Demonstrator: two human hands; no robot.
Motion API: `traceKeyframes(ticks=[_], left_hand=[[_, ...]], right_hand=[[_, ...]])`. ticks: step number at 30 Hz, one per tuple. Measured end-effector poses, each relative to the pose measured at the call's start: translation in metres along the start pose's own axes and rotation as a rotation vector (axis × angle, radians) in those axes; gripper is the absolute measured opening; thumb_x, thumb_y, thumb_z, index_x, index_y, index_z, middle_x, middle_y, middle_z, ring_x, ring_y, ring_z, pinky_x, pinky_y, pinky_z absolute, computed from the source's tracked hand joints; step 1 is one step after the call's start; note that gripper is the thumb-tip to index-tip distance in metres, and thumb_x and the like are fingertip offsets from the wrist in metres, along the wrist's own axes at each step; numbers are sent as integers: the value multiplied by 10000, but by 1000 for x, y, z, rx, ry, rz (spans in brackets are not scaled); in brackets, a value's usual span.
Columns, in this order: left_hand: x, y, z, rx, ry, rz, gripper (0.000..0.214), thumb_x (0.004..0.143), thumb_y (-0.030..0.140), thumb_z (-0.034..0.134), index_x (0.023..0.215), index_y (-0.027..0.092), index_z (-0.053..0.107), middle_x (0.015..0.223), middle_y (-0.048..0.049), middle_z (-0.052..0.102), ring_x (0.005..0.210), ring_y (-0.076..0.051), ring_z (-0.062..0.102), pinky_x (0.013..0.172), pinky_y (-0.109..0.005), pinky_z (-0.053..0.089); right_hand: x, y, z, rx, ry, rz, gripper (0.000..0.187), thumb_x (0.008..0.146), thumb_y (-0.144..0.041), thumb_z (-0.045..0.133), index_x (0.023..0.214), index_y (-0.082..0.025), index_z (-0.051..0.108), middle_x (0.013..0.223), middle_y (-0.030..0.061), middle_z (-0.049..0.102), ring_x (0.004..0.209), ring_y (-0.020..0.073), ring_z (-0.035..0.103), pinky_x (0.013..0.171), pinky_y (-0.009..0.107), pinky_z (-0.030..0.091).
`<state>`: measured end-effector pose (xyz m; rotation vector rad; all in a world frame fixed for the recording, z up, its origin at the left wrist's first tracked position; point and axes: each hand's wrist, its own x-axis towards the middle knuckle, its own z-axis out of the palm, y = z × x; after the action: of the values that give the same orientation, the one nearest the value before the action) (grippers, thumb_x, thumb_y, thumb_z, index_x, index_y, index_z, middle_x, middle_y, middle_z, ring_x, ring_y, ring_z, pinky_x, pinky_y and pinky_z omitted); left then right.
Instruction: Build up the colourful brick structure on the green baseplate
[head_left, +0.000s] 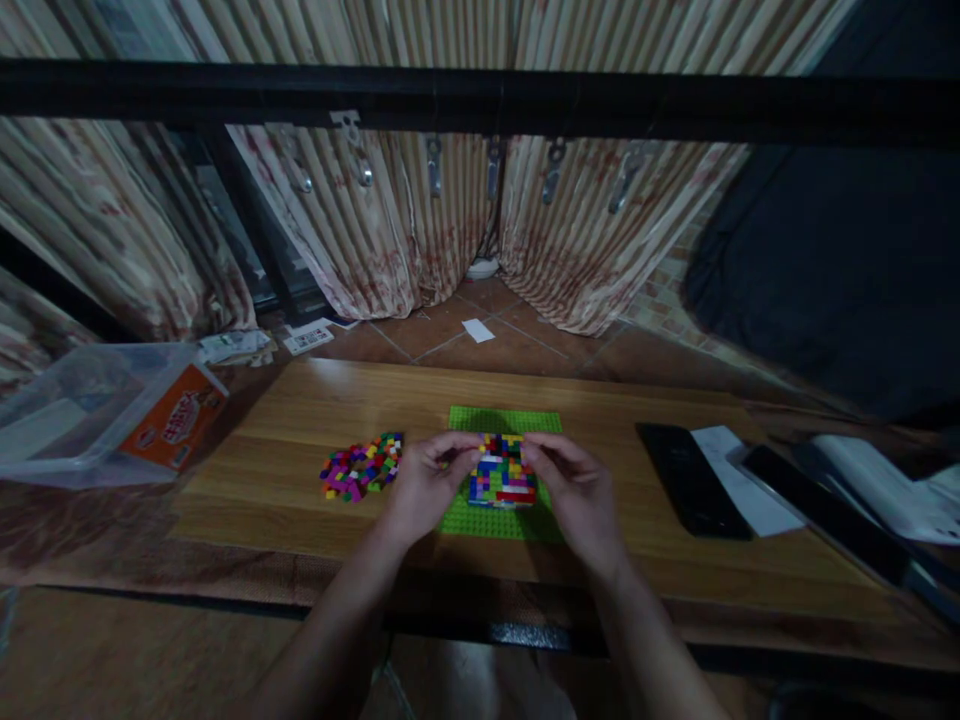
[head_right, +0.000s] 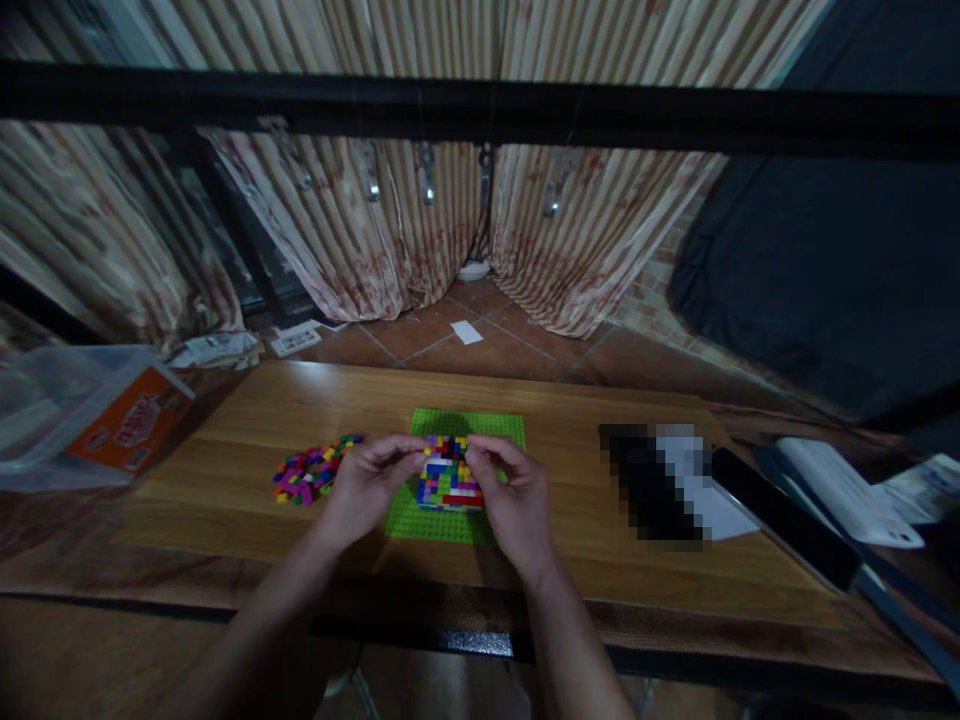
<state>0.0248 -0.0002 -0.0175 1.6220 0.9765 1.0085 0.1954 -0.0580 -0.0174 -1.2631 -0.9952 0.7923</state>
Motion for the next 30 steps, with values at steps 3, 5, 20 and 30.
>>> traceKeyframes(ticks=[3,5,20,30], left_hand=[[-5,5,12,-13,-28,10,171,799,292,637,910,191,720,898,-36,731,844,-166,659,807,-278,517],[-6,7,16,6,-49,21,158,805,284,631,902,190,713,844,-24,723,805,-154,653,782,-268,518],[-6,11,18,42,-24,60,130,810,244,612,924,195,652,877,-23,713,813,-147,666,783,-264,526],[4,-11,5,125,157,-48,145,809,267,590,904,179,656,883,-42,716,814,-169,669,773,-286,523]], right_hand=[[-3,-4,3,-44,-103,-74,170,773,-325,688,926,-271,739,878,17,704,812,177,616,764,327,487],[-4,-5,4,-55,-134,-102,169,770,-309,692,928,-274,739,865,14,702,806,176,614,761,322,488],[1,-2,-12,-206,-129,-86,121,800,-319,641,833,-254,739,848,21,707,832,201,627,778,337,475],[7,8,-27,-414,-203,-163,111,820,-323,624,792,-284,723,957,22,634,933,206,603,889,370,439]])
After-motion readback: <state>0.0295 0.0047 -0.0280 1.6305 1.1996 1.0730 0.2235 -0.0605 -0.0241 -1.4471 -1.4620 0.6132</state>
